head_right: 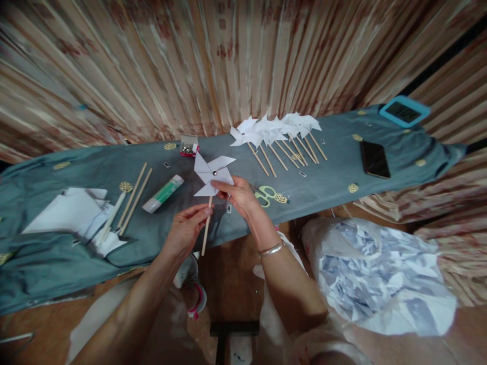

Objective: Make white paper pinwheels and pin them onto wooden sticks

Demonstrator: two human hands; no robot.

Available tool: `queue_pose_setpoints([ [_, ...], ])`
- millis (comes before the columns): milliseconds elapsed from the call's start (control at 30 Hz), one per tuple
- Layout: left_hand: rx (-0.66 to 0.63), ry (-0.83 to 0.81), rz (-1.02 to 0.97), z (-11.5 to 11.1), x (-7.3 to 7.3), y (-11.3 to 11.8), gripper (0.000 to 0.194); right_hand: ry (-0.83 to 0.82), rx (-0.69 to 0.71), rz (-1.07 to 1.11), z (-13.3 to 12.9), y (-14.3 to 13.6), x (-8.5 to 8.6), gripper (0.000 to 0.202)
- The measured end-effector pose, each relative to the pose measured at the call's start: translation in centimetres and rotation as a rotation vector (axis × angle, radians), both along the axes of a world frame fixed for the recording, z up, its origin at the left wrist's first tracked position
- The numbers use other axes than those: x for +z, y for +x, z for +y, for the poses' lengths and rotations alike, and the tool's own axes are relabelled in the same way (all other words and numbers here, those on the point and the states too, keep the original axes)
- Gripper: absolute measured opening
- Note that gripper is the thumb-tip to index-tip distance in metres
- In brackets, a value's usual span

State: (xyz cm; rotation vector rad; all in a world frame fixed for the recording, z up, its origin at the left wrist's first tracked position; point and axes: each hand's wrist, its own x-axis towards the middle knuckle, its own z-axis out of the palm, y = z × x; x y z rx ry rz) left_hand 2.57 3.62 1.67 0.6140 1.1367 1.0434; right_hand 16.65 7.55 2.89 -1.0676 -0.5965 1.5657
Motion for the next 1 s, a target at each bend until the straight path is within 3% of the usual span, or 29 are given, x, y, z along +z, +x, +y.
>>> queue_pose_setpoints([
  [600,-0.029,0.02,0.026,-0.2,-0.2,-0.1,0.035,0.03,-0.007,-0.044,0.0,0.4,0.0,0.038],
  [1000,-0.049,0.014,0.05,-0.4,0.1,-0.2,0.034,0.023,-0.106,0.014,0.4,2.5,0.0,0.034],
])
